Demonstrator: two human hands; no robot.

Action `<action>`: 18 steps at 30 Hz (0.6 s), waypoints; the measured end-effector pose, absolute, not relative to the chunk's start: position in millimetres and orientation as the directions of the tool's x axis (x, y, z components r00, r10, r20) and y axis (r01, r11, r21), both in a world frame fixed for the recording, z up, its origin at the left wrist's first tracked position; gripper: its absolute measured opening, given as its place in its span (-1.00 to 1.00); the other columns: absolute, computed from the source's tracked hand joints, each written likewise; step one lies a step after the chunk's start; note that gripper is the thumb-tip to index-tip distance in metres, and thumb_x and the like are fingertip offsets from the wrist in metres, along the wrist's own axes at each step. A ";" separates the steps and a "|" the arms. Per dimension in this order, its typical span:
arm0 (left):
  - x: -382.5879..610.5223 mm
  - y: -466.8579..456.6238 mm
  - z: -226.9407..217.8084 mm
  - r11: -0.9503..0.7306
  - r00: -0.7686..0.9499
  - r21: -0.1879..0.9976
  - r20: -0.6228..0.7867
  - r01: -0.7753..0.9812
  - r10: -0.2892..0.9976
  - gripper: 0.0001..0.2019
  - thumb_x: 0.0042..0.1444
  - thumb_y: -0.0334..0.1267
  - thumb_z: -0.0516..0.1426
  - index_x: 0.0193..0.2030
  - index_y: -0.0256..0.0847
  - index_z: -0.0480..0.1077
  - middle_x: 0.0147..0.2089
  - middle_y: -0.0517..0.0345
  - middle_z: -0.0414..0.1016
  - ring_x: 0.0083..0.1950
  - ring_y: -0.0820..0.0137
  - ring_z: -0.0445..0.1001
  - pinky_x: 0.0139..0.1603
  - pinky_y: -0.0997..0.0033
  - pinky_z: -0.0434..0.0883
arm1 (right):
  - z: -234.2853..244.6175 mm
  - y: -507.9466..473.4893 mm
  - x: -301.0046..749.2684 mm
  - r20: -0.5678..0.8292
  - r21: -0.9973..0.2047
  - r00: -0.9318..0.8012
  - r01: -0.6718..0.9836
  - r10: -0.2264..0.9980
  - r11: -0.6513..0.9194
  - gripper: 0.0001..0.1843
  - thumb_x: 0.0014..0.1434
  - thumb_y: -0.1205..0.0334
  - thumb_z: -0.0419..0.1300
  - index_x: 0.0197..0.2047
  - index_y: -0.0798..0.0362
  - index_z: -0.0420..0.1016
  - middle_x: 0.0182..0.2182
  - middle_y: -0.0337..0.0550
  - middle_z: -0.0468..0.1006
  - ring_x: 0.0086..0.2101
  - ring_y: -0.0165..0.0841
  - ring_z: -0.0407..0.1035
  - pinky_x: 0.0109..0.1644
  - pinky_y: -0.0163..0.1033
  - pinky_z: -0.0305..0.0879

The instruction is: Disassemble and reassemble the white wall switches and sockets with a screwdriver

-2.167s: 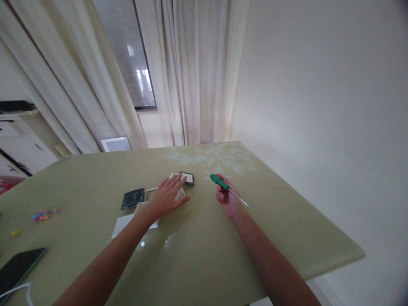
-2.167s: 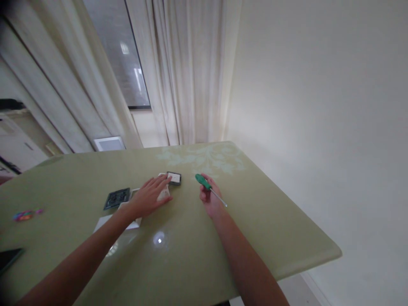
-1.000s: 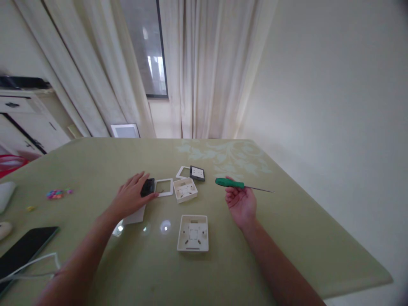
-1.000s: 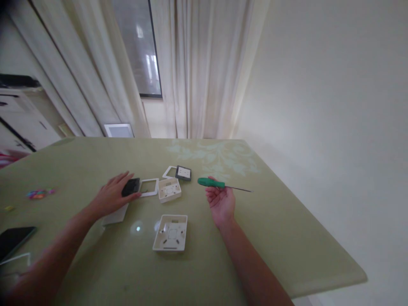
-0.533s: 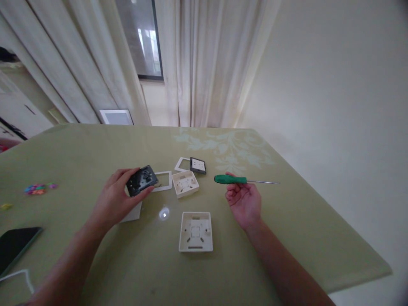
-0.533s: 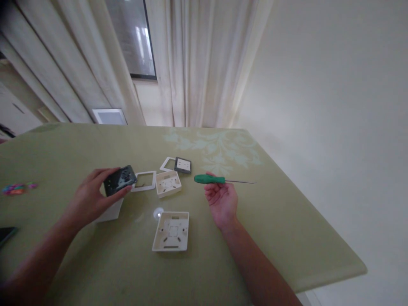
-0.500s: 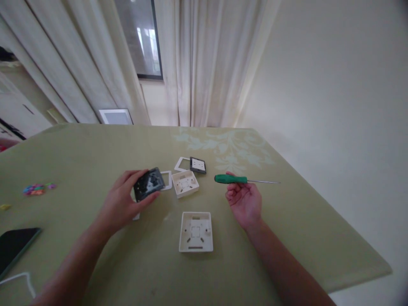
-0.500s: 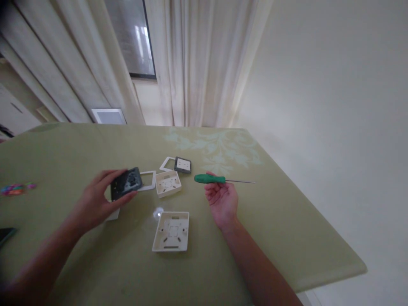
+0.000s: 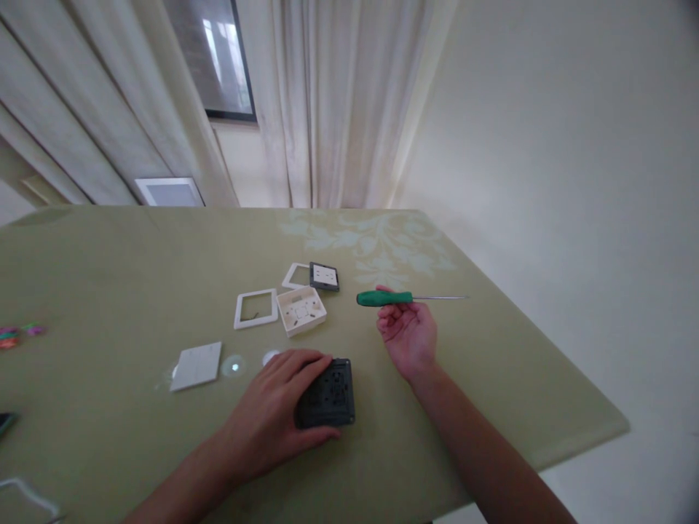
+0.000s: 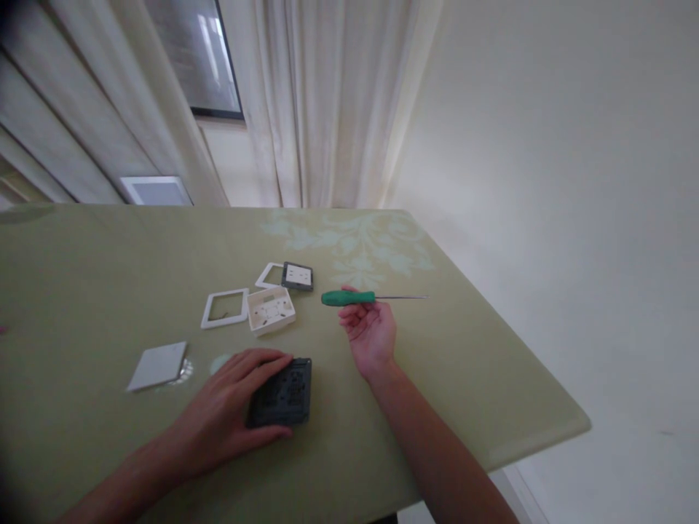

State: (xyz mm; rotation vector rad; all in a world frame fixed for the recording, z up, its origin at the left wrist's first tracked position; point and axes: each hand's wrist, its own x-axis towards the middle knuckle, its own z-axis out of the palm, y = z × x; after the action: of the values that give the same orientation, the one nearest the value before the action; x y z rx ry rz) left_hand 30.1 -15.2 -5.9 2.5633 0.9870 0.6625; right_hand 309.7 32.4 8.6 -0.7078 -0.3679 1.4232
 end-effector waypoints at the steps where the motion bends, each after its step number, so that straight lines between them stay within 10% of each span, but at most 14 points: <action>1: 29.1 -15.2 -5.3 -0.712 0.657 0.443 0.302 0.545 0.691 -0.17 0.12 0.08 0.48 0.46 0.00 0.28 0.34 -0.11 0.54 0.26 -0.03 0.58 0.26 -0.07 0.56 | 8.6 32.4 309.7 -0.177 -0.643 0.134 -0.766 0.975 -0.011 -0.55 0.28 0.23 0.06 0.00 0.20 0.73 -0.52 -0.07 0.70 -0.52 -0.36 0.56 -0.41 -0.37 0.51; 18: 29.2 -14.1 -0.8 -0.696 0.670 0.474 0.259 0.539 0.695 -0.28 0.19 0.00 0.42 0.44 -0.03 0.34 0.35 -0.09 0.51 0.28 0.00 0.55 0.26 -0.06 0.56 | 7.0 32.0 308.8 -0.189 -0.659 0.130 -0.751 0.973 -0.028 -0.55 0.29 0.21 0.05 -0.02 0.20 0.73 -0.53 -0.08 0.69 -0.53 -0.37 0.54 -0.42 -0.37 0.49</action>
State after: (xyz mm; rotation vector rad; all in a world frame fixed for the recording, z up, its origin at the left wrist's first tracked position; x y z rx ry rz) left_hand 29.2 -14.1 -0.8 2.5277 0.9724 0.6061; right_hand 308.8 32.0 7.0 -0.7374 -0.3802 1.4334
